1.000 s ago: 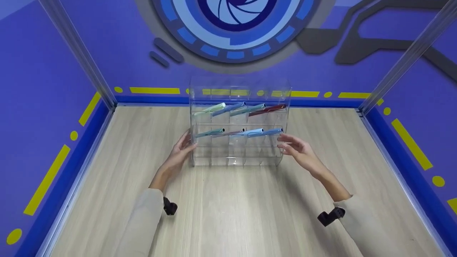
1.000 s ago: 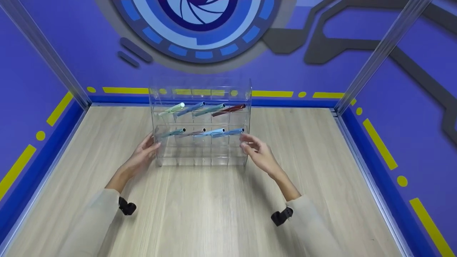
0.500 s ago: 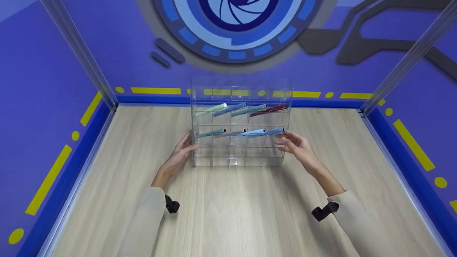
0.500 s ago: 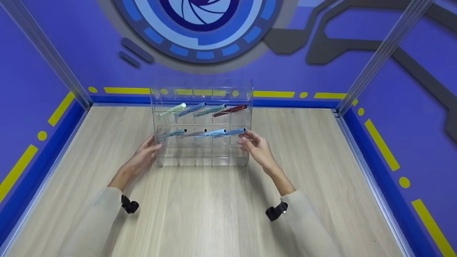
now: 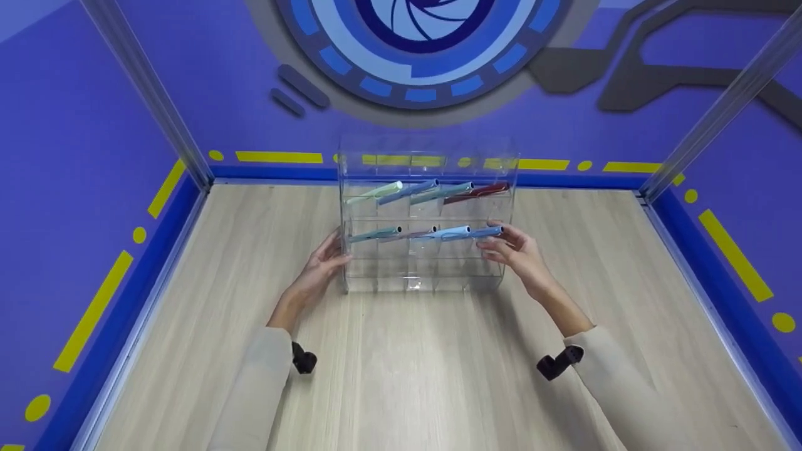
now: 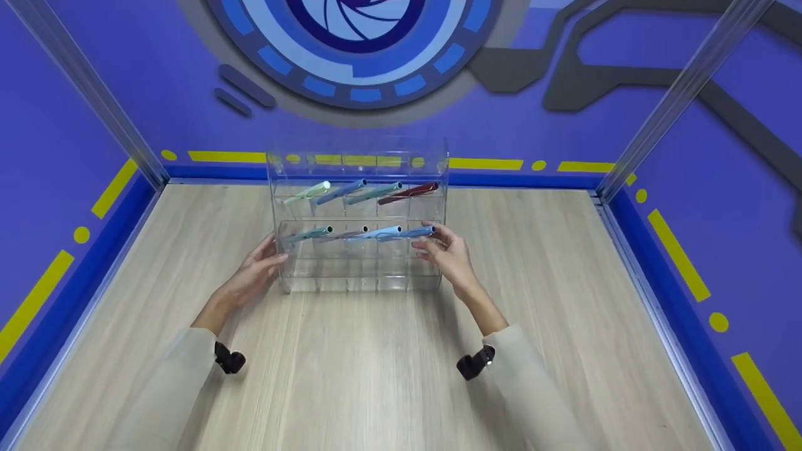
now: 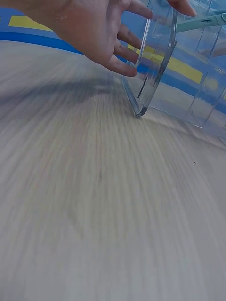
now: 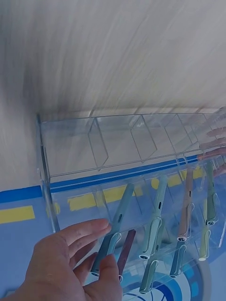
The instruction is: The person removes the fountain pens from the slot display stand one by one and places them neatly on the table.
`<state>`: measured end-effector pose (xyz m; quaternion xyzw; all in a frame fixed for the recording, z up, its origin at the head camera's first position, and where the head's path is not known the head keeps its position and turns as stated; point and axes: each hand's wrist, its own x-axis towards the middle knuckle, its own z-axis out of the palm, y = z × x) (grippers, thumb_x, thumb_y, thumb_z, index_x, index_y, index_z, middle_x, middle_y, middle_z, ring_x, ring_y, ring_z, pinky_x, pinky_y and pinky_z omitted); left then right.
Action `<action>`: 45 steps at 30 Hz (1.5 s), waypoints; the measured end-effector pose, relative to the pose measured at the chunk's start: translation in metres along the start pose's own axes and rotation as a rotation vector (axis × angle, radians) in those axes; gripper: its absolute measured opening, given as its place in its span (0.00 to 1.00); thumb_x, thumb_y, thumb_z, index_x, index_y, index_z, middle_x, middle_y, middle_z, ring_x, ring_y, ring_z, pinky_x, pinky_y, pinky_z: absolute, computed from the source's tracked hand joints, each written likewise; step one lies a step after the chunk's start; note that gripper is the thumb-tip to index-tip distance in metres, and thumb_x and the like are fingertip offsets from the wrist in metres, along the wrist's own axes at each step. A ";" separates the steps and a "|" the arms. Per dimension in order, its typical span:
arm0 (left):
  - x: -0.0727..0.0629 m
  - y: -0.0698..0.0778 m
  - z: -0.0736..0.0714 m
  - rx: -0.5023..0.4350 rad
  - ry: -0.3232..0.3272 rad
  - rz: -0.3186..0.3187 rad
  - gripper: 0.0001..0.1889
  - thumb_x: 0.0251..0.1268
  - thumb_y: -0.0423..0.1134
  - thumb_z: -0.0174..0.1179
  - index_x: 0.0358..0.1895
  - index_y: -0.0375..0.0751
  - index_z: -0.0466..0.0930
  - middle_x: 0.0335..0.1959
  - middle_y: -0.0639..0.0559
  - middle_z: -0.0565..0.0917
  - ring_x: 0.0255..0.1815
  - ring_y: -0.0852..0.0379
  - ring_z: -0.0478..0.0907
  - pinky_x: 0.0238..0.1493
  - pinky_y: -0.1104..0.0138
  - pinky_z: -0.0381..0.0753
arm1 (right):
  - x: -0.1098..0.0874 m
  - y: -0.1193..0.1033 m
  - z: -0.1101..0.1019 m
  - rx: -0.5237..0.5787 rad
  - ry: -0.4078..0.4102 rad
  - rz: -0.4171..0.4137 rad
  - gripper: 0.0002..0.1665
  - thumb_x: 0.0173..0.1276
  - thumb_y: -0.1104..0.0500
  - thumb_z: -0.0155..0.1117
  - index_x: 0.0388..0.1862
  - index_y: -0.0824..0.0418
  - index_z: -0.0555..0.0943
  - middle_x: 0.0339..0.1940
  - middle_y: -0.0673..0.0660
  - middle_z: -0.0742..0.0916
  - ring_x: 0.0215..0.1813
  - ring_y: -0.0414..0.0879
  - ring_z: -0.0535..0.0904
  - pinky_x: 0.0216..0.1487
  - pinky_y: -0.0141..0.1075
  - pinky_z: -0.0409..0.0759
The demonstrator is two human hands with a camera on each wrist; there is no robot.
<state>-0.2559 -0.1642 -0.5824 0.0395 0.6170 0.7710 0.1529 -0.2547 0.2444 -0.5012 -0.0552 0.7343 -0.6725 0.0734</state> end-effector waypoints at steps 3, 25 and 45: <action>0.002 0.000 0.001 -0.017 0.013 0.021 0.41 0.76 0.35 0.58 0.84 0.57 0.47 0.85 0.49 0.52 0.85 0.50 0.49 0.86 0.51 0.47 | 0.003 0.001 0.004 0.022 0.006 0.004 0.28 0.80 0.63 0.56 0.75 0.71 0.67 0.53 0.56 0.87 0.51 0.40 0.89 0.54 0.34 0.88; 0.005 -0.007 0.003 0.054 0.046 -0.002 0.38 0.79 0.44 0.56 0.84 0.61 0.47 0.86 0.52 0.46 0.87 0.50 0.40 0.87 0.52 0.41 | 0.008 0.011 0.013 0.035 0.024 0.014 0.24 0.79 0.64 0.58 0.71 0.66 0.73 0.51 0.50 0.89 0.52 0.42 0.89 0.55 0.36 0.88; 0.000 -0.003 0.002 0.095 0.022 -0.054 0.40 0.80 0.47 0.55 0.85 0.60 0.41 0.87 0.53 0.40 0.88 0.50 0.35 0.87 0.52 0.39 | 0.004 0.012 0.012 0.092 -0.003 -0.102 0.24 0.80 0.65 0.55 0.72 0.67 0.72 0.56 0.44 0.87 0.60 0.52 0.84 0.54 0.35 0.88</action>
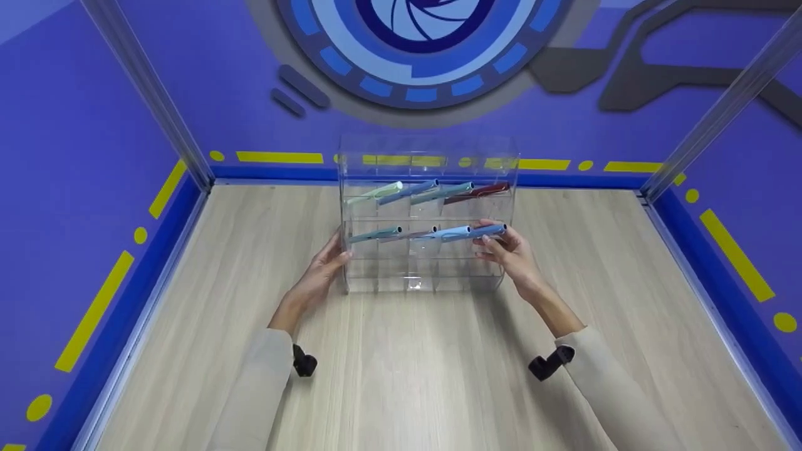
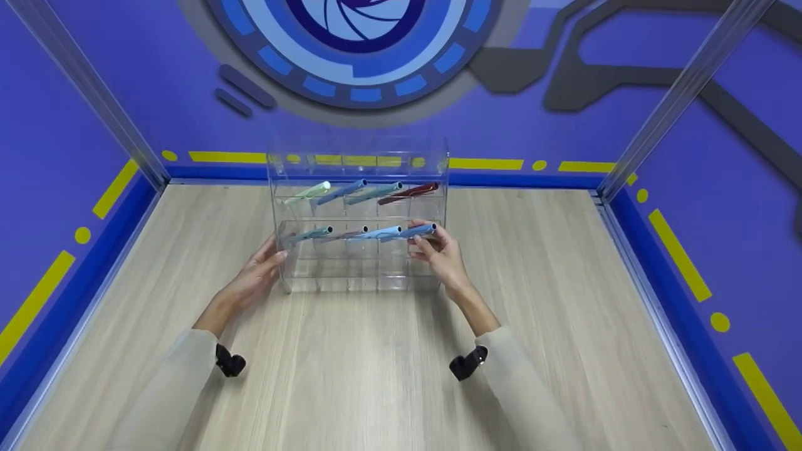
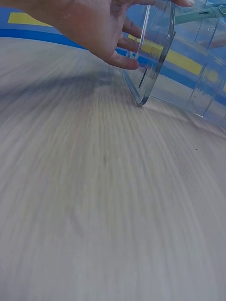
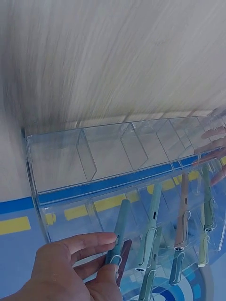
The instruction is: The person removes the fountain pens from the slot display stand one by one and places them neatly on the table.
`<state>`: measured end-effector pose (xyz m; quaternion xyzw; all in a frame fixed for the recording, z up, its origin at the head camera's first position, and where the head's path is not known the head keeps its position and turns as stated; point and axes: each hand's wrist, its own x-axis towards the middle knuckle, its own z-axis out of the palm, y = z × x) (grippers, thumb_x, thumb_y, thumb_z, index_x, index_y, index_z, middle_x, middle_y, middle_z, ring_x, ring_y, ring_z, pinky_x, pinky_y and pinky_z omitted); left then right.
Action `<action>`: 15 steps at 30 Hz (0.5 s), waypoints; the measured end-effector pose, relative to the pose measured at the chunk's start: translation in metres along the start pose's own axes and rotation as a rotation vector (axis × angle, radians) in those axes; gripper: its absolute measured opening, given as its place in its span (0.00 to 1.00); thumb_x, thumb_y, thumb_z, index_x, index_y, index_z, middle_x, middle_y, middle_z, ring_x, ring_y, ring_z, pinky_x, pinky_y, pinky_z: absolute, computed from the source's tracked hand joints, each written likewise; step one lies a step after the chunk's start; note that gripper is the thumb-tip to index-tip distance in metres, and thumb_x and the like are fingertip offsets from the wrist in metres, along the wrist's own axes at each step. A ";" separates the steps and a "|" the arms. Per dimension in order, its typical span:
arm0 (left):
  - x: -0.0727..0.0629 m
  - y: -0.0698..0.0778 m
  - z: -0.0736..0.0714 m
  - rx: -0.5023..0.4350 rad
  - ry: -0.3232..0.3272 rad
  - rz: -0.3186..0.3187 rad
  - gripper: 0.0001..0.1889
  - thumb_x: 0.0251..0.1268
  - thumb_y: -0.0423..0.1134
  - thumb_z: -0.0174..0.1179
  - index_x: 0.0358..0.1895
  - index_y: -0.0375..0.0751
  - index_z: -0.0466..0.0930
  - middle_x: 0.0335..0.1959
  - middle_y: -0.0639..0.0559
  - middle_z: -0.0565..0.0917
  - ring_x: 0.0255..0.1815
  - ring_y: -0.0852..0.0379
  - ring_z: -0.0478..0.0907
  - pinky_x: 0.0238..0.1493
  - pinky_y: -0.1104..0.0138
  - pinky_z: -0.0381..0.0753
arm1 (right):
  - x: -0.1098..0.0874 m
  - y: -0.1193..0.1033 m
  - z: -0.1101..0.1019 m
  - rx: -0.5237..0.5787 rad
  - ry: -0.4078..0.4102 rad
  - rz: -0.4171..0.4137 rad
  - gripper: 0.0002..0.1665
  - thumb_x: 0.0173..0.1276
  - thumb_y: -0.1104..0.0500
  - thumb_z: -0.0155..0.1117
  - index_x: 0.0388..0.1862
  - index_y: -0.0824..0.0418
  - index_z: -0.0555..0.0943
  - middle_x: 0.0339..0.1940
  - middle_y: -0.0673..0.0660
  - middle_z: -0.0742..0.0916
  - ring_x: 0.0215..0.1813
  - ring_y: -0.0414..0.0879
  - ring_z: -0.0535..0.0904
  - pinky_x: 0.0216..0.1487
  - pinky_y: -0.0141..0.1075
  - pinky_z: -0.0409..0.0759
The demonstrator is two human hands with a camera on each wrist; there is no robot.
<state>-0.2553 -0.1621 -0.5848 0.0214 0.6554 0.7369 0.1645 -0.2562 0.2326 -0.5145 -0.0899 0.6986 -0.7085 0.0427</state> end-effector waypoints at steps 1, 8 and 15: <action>0.000 0.000 0.000 0.002 0.000 -0.001 0.40 0.80 0.47 0.55 0.85 0.60 0.41 0.87 0.53 0.40 0.88 0.50 0.35 0.87 0.52 0.39 | -0.001 -0.001 0.000 0.000 0.001 -0.006 0.24 0.80 0.65 0.55 0.72 0.67 0.72 0.56 0.44 0.87 0.60 0.52 0.84 0.54 0.34 0.88; 0.001 0.000 0.000 0.002 0.013 -0.012 0.39 0.79 0.48 0.56 0.84 0.63 0.43 0.87 0.56 0.41 0.88 0.54 0.35 0.87 0.54 0.40 | -0.005 -0.008 -0.004 0.024 0.020 -0.022 0.24 0.80 0.65 0.55 0.72 0.67 0.71 0.61 0.53 0.86 0.56 0.44 0.85 0.55 0.34 0.88; 0.002 0.000 -0.001 0.033 0.018 -0.038 0.40 0.79 0.50 0.56 0.84 0.63 0.42 0.87 0.56 0.40 0.88 0.53 0.34 0.87 0.54 0.40 | -0.009 -0.013 -0.008 0.018 0.039 -0.043 0.25 0.79 0.65 0.56 0.73 0.67 0.70 0.58 0.45 0.87 0.58 0.43 0.85 0.56 0.33 0.87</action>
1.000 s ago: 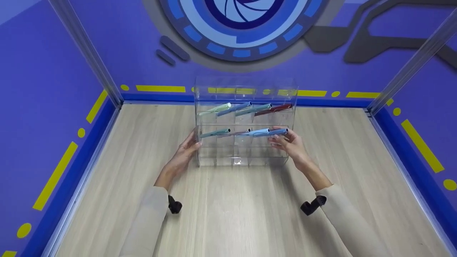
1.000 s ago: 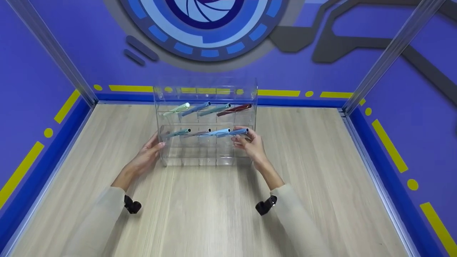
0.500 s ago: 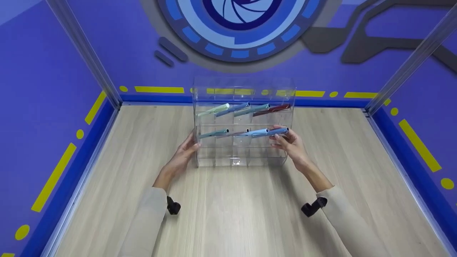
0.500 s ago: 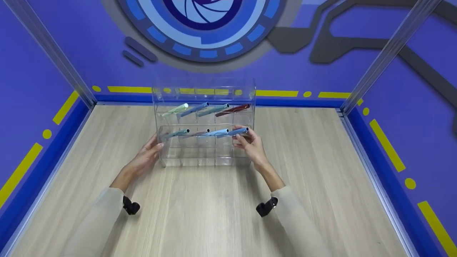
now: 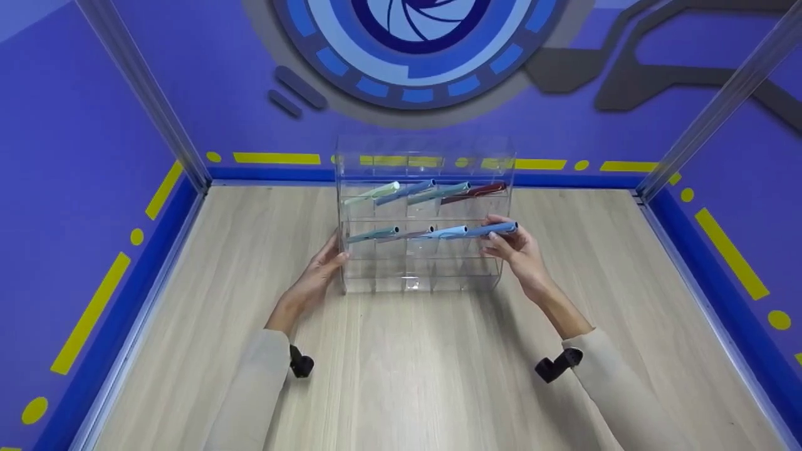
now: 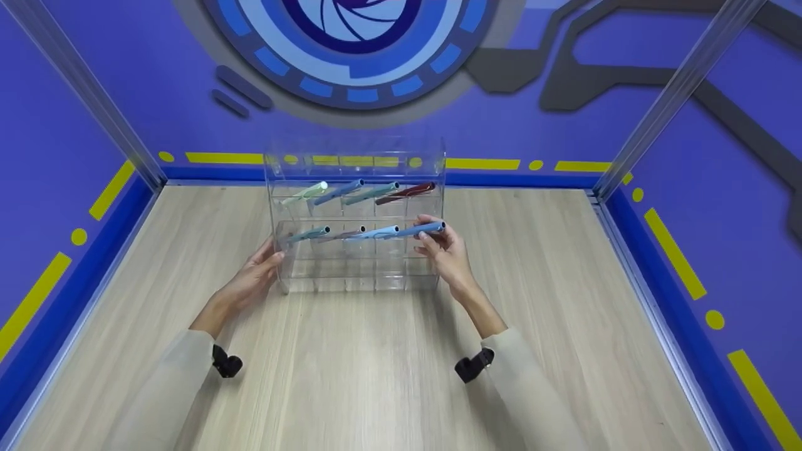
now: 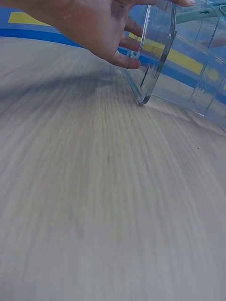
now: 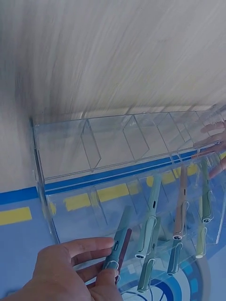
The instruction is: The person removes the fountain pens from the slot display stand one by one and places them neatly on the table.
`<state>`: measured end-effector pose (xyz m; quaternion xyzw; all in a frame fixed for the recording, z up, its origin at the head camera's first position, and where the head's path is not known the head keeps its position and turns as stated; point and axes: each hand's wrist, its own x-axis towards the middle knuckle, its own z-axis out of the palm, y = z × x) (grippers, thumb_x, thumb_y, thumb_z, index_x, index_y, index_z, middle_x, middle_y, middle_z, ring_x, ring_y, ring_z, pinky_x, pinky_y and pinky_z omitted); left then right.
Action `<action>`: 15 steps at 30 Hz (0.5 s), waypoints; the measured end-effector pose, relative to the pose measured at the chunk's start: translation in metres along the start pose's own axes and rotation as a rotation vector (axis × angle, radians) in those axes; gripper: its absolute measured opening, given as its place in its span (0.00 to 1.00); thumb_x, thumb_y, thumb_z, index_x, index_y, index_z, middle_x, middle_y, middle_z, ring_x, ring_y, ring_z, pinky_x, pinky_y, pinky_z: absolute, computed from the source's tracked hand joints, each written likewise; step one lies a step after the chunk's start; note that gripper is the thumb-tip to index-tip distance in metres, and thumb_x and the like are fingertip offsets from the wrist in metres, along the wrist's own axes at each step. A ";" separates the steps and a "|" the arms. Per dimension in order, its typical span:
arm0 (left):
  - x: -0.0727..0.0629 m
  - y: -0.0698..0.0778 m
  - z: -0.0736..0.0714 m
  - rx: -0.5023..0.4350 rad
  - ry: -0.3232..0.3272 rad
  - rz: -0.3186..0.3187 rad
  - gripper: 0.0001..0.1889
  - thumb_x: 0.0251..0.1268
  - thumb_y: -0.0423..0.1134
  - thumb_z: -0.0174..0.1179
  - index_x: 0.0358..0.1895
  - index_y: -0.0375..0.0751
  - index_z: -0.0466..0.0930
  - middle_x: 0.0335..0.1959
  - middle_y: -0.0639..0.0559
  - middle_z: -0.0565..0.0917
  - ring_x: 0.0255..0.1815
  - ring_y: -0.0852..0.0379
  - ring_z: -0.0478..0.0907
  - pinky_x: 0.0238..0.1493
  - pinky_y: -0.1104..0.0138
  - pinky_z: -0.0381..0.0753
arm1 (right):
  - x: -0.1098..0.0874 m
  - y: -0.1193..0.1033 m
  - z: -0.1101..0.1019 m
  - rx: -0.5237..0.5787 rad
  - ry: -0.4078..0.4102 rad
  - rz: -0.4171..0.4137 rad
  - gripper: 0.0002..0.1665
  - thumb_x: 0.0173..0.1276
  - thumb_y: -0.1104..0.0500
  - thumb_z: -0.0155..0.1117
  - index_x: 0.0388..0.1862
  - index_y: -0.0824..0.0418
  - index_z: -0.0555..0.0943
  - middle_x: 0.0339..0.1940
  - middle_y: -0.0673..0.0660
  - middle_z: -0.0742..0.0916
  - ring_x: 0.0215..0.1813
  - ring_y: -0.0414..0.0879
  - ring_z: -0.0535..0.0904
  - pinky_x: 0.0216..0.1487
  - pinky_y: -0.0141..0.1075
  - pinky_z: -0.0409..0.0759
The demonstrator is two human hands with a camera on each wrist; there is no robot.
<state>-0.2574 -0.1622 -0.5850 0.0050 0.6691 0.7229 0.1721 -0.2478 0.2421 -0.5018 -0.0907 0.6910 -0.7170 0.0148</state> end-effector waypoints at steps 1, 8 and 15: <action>0.000 0.000 0.000 0.003 -0.002 0.005 0.41 0.78 0.50 0.57 0.84 0.63 0.42 0.87 0.55 0.41 0.88 0.52 0.35 0.87 0.53 0.40 | -0.001 -0.001 -0.001 0.001 0.002 -0.004 0.26 0.79 0.65 0.56 0.73 0.67 0.70 0.58 0.45 0.87 0.58 0.43 0.85 0.56 0.33 0.87; -0.001 0.001 -0.004 -0.028 -0.043 0.082 0.40 0.79 0.44 0.57 0.84 0.60 0.45 0.86 0.48 0.48 0.87 0.48 0.44 0.86 0.50 0.46 | -0.003 -0.006 -0.007 0.028 0.028 -0.049 0.27 0.78 0.67 0.56 0.73 0.71 0.68 0.57 0.46 0.88 0.58 0.42 0.85 0.55 0.33 0.87; 0.002 0.001 -0.006 -0.046 -0.056 0.088 0.40 0.78 0.43 0.58 0.84 0.61 0.45 0.86 0.49 0.47 0.87 0.49 0.43 0.86 0.51 0.44 | -0.007 -0.012 -0.010 0.047 0.071 -0.085 0.27 0.77 0.69 0.58 0.72 0.71 0.69 0.56 0.53 0.89 0.53 0.41 0.86 0.53 0.34 0.88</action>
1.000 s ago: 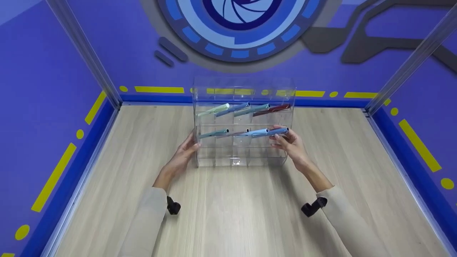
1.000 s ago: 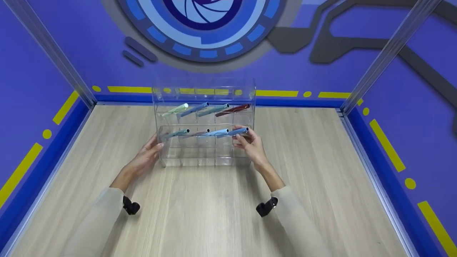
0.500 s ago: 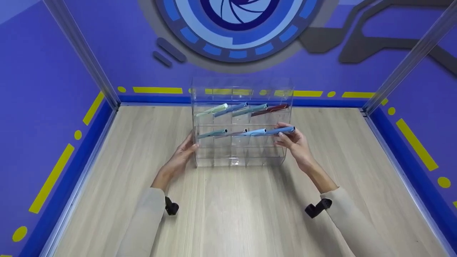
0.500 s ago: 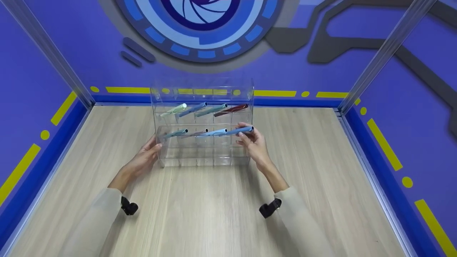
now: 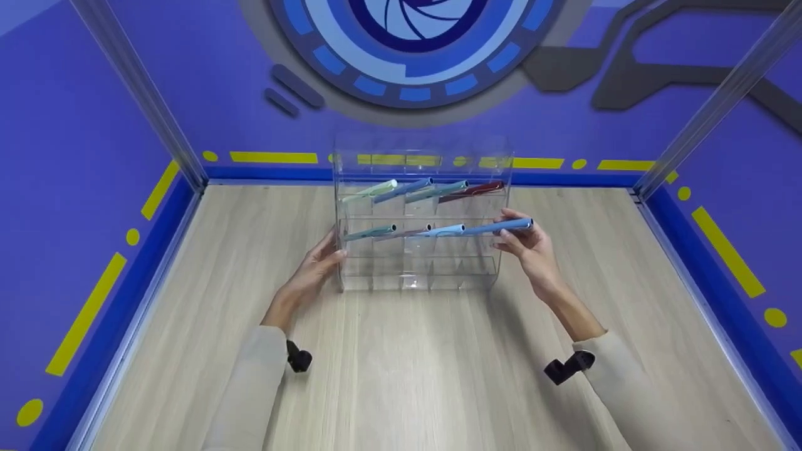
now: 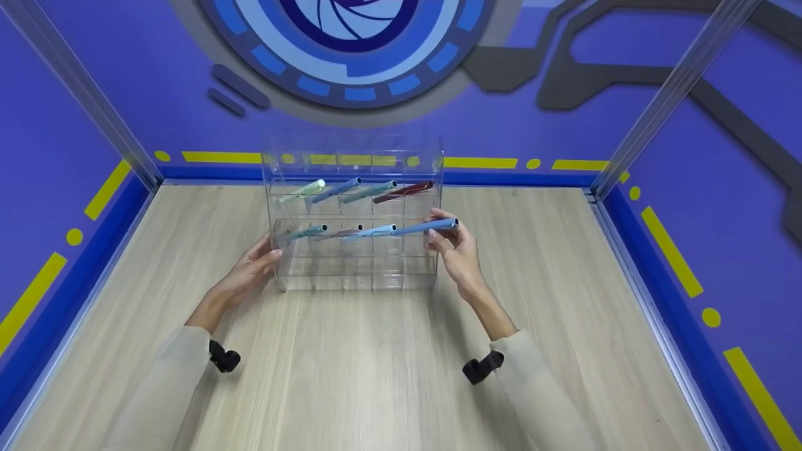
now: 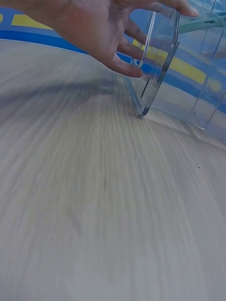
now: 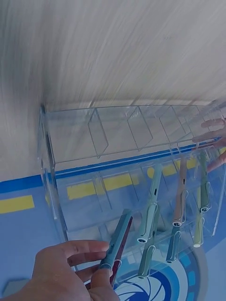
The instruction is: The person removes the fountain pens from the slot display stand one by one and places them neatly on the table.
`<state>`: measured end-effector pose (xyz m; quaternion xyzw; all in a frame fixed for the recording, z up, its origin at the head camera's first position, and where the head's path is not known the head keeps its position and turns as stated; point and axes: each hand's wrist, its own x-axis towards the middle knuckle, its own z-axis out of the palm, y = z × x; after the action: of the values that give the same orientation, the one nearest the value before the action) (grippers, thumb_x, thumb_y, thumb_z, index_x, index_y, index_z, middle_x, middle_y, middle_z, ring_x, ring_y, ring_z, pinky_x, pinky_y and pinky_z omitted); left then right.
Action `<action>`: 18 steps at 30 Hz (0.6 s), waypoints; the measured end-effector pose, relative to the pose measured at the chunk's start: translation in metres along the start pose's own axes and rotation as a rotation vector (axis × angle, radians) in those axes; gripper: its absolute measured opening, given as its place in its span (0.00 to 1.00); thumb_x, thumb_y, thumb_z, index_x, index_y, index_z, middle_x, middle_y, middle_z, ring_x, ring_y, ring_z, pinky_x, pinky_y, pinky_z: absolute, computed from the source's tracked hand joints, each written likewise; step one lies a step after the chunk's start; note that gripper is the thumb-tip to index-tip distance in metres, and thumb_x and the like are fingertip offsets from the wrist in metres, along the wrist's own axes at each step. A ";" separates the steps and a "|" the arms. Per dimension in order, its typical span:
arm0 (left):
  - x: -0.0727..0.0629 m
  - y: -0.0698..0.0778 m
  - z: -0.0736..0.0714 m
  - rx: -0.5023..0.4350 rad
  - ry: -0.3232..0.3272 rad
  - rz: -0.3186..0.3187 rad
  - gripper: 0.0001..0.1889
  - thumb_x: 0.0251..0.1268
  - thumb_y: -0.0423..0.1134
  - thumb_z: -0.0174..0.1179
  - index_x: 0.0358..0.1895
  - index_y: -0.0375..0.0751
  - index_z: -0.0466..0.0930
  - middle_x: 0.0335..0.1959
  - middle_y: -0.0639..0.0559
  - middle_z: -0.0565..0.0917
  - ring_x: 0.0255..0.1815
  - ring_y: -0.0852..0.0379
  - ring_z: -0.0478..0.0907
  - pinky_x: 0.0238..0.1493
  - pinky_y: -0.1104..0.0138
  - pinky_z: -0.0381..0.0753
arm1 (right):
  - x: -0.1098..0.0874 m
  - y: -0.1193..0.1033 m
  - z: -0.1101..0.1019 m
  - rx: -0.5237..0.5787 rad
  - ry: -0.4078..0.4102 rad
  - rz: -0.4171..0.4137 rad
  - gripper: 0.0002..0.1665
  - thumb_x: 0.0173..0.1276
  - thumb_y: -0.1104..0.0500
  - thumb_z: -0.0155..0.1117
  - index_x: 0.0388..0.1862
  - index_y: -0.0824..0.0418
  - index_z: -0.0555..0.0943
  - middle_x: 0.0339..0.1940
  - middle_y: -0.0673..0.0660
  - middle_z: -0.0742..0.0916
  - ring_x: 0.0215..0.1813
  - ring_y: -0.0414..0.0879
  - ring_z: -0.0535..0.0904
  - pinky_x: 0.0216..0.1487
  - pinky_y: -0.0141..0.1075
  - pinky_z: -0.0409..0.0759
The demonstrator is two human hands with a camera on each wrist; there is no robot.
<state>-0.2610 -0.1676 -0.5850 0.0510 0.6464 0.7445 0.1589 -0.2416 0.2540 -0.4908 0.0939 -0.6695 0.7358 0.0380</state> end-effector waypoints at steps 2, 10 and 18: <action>0.000 0.001 0.000 -0.007 0.003 -0.007 0.40 0.78 0.43 0.58 0.84 0.60 0.45 0.86 0.50 0.47 0.87 0.49 0.43 0.86 0.52 0.45 | -0.001 -0.002 -0.001 0.000 0.006 -0.008 0.26 0.77 0.69 0.58 0.72 0.72 0.70 0.56 0.54 0.88 0.52 0.41 0.86 0.52 0.33 0.88; 0.000 0.002 0.001 -0.092 0.024 -0.005 0.42 0.74 0.36 0.61 0.84 0.56 0.48 0.86 0.49 0.50 0.86 0.50 0.46 0.86 0.53 0.47 | -0.004 -0.009 -0.010 -0.027 0.009 -0.019 0.26 0.78 0.68 0.57 0.72 0.72 0.69 0.54 0.48 0.89 0.50 0.39 0.86 0.49 0.31 0.87; 0.002 -0.001 0.001 -0.092 0.044 -0.018 0.42 0.75 0.35 0.60 0.84 0.57 0.46 0.86 0.51 0.48 0.87 0.51 0.45 0.86 0.55 0.45 | -0.009 -0.008 -0.020 -0.058 0.008 -0.032 0.26 0.78 0.68 0.56 0.72 0.73 0.68 0.51 0.46 0.89 0.50 0.40 0.85 0.51 0.30 0.86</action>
<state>-0.2629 -0.1660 -0.5858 0.0213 0.6153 0.7728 0.1537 -0.2332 0.2748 -0.4869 0.1005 -0.6889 0.7158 0.0551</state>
